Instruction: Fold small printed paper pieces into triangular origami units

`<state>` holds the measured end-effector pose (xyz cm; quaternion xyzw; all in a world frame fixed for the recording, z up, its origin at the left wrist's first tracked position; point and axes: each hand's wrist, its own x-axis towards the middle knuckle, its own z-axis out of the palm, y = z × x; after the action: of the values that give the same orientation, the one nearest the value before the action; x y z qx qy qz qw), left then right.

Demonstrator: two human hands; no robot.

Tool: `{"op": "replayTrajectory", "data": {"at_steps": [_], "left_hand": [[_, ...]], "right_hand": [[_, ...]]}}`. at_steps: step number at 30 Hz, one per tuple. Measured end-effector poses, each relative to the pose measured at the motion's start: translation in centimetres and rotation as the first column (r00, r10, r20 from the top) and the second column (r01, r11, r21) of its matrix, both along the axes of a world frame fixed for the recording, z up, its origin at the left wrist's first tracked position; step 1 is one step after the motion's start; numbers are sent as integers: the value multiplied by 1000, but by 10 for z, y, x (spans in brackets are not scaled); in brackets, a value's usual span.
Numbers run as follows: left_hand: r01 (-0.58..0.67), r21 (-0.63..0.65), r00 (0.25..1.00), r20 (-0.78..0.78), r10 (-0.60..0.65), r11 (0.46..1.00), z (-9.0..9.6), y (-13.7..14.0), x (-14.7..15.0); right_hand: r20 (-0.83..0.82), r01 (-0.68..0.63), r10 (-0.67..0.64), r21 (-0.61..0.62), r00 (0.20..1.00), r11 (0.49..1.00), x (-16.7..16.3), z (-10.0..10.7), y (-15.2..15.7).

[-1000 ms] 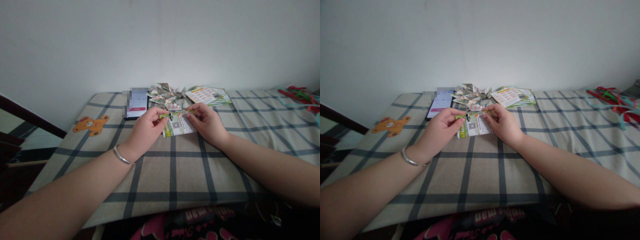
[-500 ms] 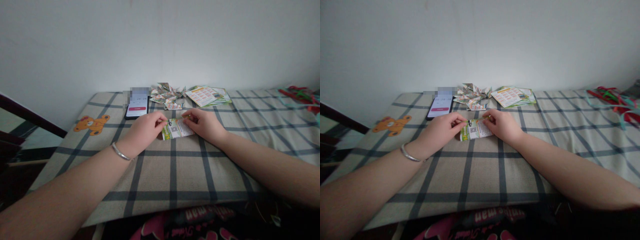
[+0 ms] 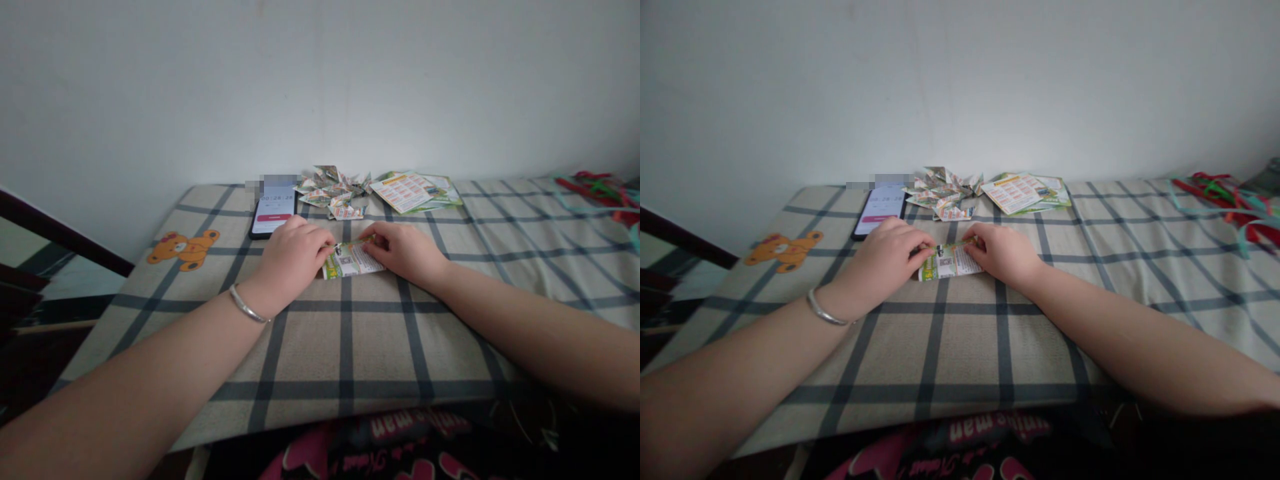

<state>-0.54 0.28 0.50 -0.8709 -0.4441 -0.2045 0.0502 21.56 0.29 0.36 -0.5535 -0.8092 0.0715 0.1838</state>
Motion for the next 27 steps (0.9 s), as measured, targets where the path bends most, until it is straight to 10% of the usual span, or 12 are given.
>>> {"op": "replayTrajectory", "data": {"at_steps": [16,27], "left_hand": [[-16,-10,998,-63,15,1000,-3,1,0],[274,22,948,-174,-266,962,-5,10,-2]], "right_hand": [[-81,-25,23,-18,996,1000,2,-2,4],[-88,-100,102,27,991,995,3,-3,4]]}}
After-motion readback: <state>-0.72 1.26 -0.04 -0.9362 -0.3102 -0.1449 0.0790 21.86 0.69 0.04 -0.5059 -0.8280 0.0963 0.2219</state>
